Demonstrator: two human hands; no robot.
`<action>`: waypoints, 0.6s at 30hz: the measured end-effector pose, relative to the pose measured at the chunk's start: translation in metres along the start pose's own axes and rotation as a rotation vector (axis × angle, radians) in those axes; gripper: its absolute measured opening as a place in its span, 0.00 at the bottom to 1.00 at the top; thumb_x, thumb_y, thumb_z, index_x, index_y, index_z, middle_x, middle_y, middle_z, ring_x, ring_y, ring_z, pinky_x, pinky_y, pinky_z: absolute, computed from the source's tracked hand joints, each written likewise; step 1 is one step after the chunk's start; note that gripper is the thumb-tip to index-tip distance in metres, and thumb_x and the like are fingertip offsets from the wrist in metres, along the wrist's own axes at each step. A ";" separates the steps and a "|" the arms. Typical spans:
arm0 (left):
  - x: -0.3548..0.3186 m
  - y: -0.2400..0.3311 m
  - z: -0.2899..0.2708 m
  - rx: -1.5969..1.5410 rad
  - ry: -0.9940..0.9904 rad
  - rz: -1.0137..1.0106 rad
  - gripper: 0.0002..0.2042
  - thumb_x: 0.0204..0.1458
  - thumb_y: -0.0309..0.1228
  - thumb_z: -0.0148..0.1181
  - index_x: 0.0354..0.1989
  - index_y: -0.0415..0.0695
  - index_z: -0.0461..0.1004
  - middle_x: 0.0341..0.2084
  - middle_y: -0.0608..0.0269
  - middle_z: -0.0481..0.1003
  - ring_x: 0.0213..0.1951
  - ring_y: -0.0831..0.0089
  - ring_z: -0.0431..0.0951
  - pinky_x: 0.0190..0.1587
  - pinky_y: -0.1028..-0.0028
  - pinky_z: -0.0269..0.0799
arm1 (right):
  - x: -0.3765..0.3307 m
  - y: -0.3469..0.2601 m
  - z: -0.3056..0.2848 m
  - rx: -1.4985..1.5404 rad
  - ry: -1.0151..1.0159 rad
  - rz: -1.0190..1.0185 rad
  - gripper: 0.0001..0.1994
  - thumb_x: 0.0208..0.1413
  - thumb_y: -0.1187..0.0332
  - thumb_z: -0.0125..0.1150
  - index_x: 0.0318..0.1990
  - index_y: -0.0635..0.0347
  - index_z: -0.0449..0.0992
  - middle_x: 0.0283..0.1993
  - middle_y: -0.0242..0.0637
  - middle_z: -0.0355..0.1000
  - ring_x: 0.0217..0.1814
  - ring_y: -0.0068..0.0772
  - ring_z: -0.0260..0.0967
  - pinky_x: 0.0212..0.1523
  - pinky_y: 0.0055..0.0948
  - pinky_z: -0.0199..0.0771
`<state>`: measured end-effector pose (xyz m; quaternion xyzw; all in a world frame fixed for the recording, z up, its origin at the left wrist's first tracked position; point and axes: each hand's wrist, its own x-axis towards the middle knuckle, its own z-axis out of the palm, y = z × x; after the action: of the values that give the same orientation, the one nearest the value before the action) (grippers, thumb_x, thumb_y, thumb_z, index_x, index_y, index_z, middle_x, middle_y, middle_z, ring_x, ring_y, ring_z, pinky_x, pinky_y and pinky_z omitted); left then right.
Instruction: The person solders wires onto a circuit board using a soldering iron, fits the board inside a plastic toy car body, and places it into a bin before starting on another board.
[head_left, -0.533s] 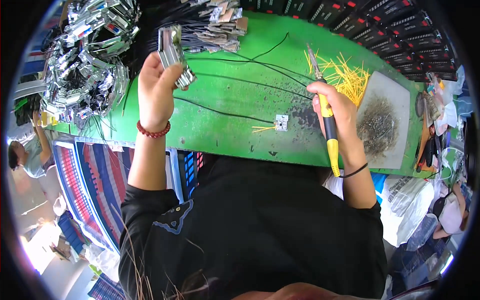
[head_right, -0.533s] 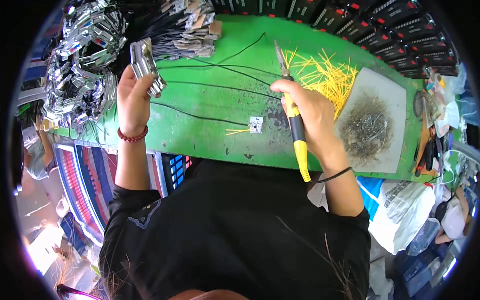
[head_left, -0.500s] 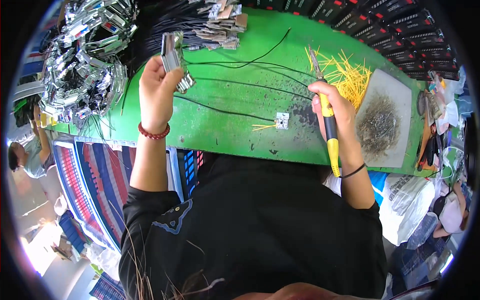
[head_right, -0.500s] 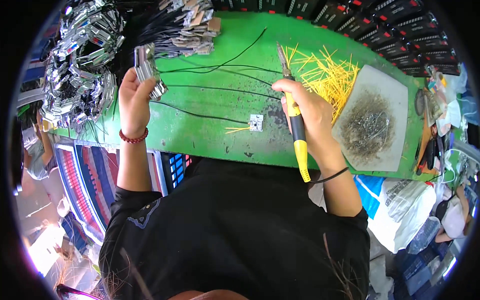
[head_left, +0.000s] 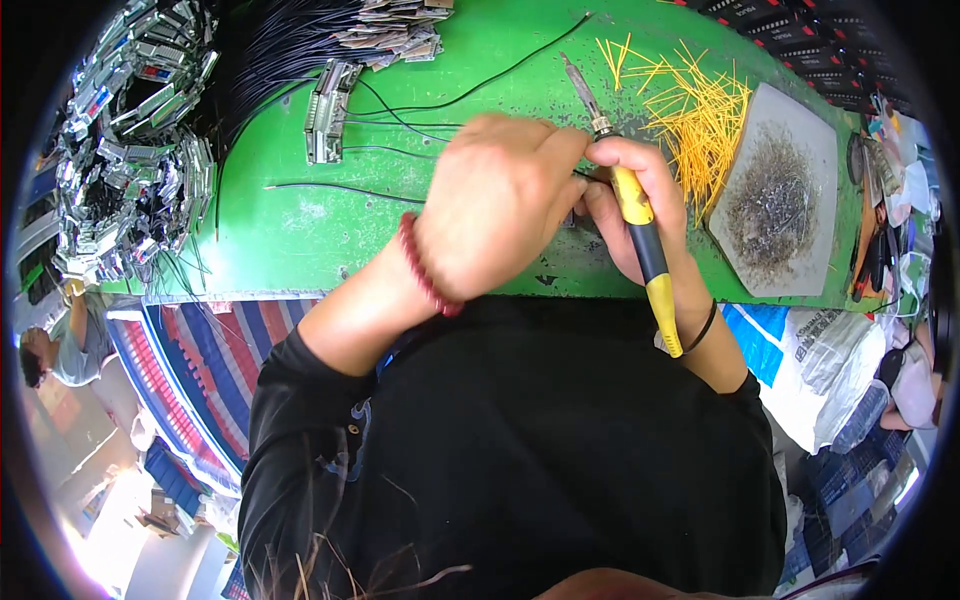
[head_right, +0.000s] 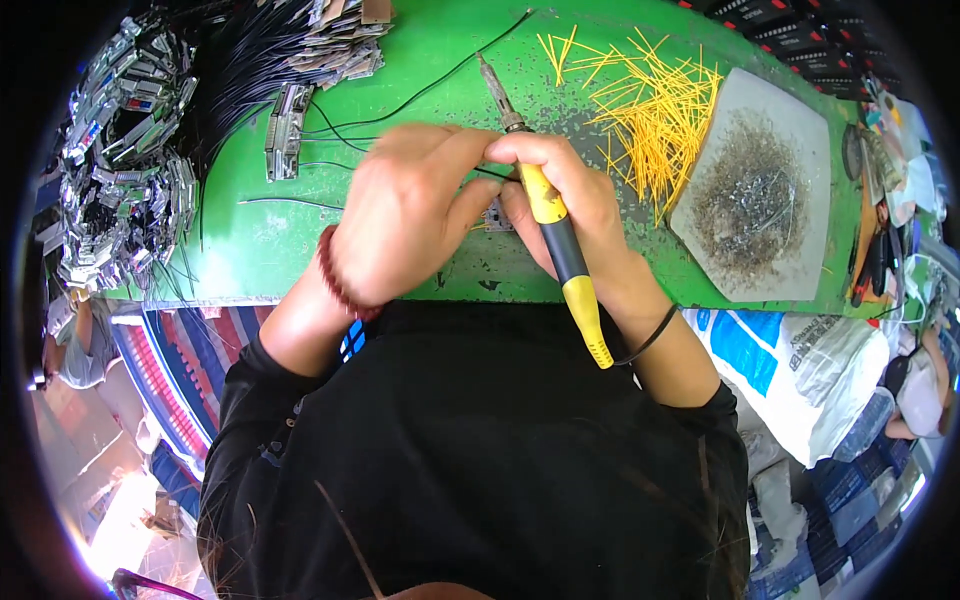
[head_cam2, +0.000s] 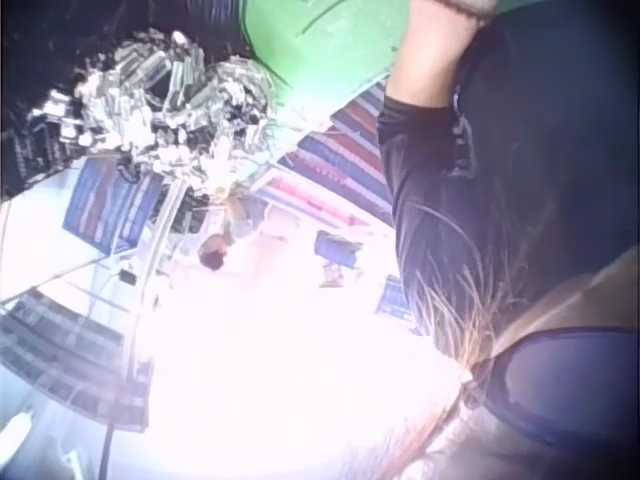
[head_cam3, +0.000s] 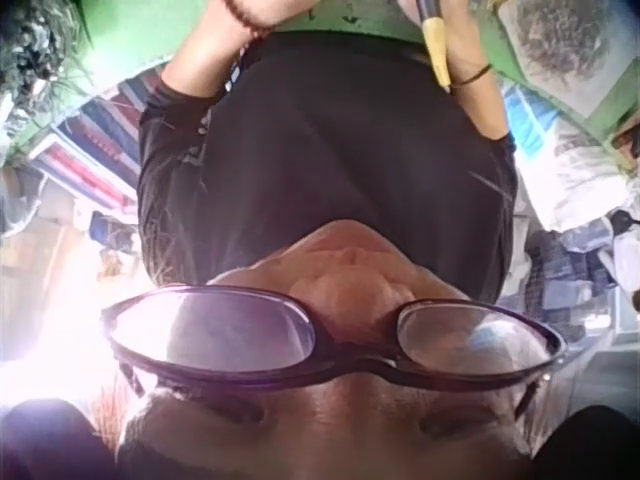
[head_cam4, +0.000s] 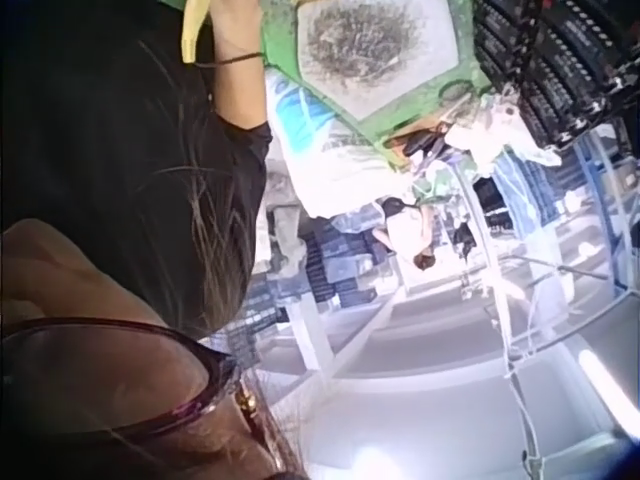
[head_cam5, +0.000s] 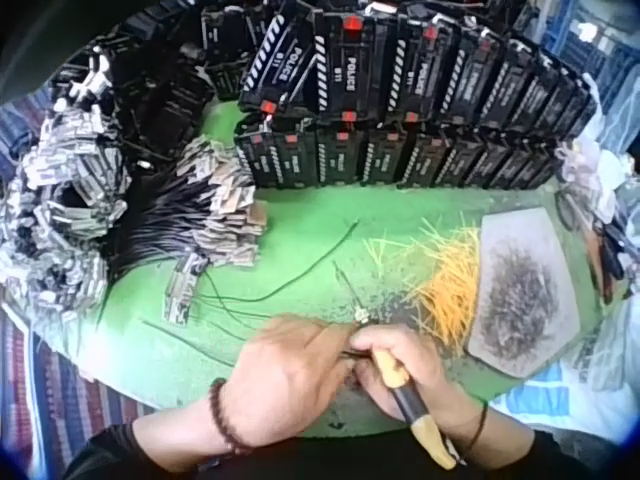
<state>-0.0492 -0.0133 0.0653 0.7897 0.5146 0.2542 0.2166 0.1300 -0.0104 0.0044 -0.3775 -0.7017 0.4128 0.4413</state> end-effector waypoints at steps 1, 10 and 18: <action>0.003 -0.002 0.004 -0.112 -0.163 -0.132 0.09 0.46 0.24 0.61 0.38 0.40 0.76 0.29 0.55 0.77 0.32 0.58 0.78 0.35 0.66 0.72 | -0.001 -0.001 -0.003 0.032 0.003 0.033 0.15 0.52 0.77 0.62 0.48 0.55 0.71 0.30 0.33 0.71 0.26 0.22 0.68 0.29 0.21 0.68; -0.006 -0.014 0.022 -0.292 -0.074 0.137 0.07 0.47 0.22 0.61 0.35 0.40 0.75 0.31 0.55 0.77 0.31 0.59 0.78 0.34 0.65 0.74 | -0.018 0.007 -0.007 0.165 0.064 0.088 0.18 0.51 0.83 0.62 0.49 0.61 0.68 0.26 0.28 0.67 0.27 0.16 0.66 0.30 0.17 0.66; -0.019 -0.020 0.025 -0.142 -0.007 -0.014 0.02 0.48 0.26 0.60 0.30 0.46 0.75 0.25 0.60 0.73 0.28 0.58 0.76 0.28 0.64 0.72 | -0.025 0.009 -0.020 0.149 0.214 0.081 0.21 0.50 0.84 0.58 0.52 0.61 0.65 0.39 0.39 0.77 0.31 0.13 0.70 0.29 0.15 0.66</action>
<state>-0.0539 -0.0252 0.0306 0.7696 0.5000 0.2858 0.2759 0.1582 -0.0248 -0.0059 -0.4136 -0.6023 0.4386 0.5233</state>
